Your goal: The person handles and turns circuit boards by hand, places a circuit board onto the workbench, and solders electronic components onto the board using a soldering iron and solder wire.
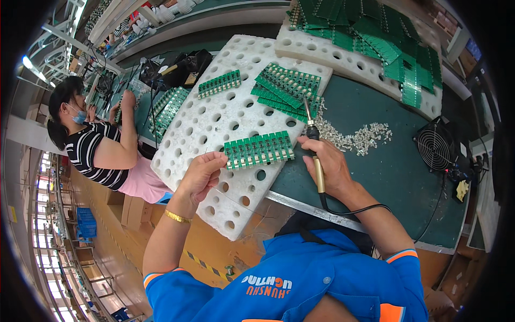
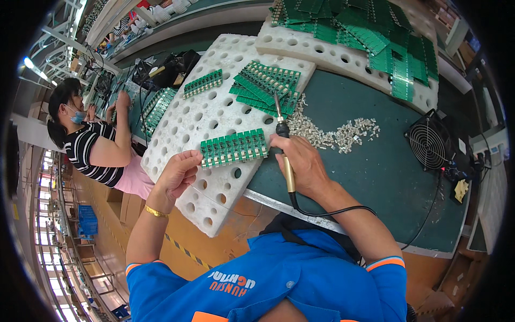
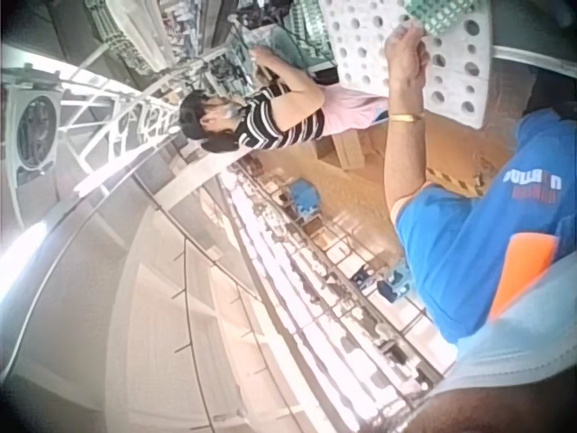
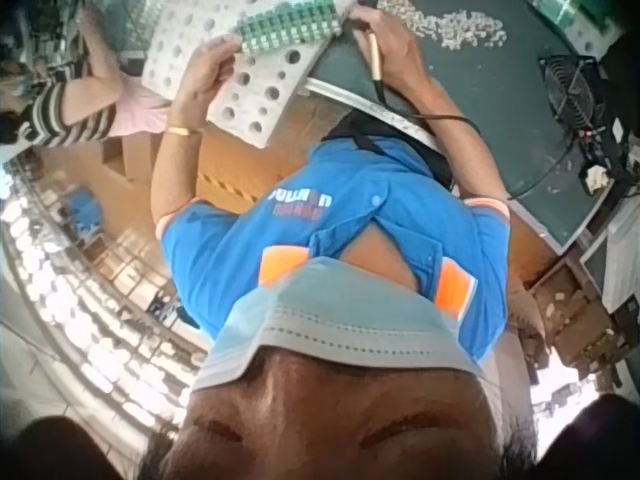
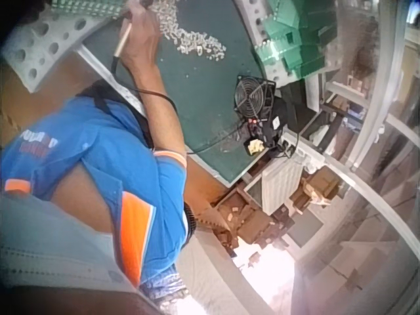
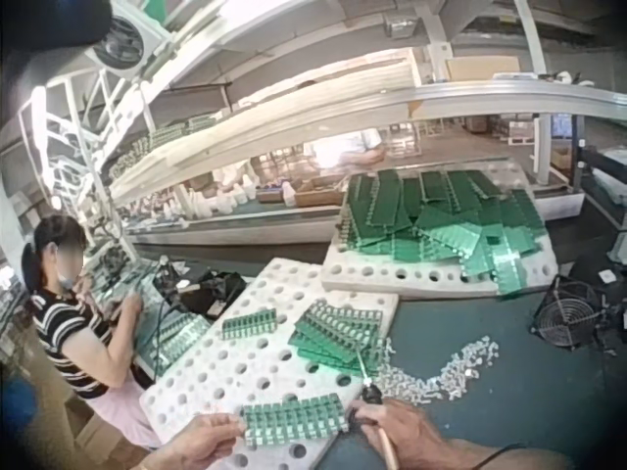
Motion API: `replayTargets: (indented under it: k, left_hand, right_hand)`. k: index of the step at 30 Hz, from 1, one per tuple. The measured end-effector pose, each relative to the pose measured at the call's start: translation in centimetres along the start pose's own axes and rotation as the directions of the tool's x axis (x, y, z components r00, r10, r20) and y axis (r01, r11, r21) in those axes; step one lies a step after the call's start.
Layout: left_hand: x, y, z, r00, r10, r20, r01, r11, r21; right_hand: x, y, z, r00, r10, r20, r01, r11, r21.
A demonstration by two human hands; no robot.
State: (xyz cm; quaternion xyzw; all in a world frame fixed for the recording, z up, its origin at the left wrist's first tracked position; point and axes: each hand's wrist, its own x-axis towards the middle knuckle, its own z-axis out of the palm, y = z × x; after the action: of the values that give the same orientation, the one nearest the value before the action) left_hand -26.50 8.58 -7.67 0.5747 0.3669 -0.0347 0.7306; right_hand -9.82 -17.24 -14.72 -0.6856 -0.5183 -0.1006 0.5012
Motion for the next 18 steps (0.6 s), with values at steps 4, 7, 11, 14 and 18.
replayTargets:
  k: [4,7,11,14,18]
  left_hand:
    - [-1.3,-0.2,2.3,0.996,-0.009,0.09,0.015,0.998,-0.066]
    - [-2.1,-0.1,4.8,0.992,0.009,0.125,0.0,0.998,-0.068]
    - [-2.6,-0.2,8.4,0.971,-0.039,0.234,0.063,0.993,-0.097]
    - [-2.8,-0.5,11.5,0.955,-0.045,0.293,0.085,0.988,-0.128]
    - [-3.0,-0.9,14.3,0.927,-0.065,0.37,0.108,0.989,-0.096]
  right_hand:
    - [-1.0,-0.1,-2.2,0.999,0.011,-0.035,-0.013,0.999,-0.038]
    - [-2.2,-0.6,-4.7,0.991,0.077,-0.106,-0.083,0.996,-0.044]
    - [-4.2,-1.1,-7.8,0.954,0.229,-0.192,-0.229,0.973,0.024]
    - [-5.5,-1.3,-9.2,0.938,0.233,-0.256,-0.22,0.972,0.079]
    - [-6.8,-1.9,-11.4,0.937,0.131,-0.323,-0.146,0.989,-0.022]
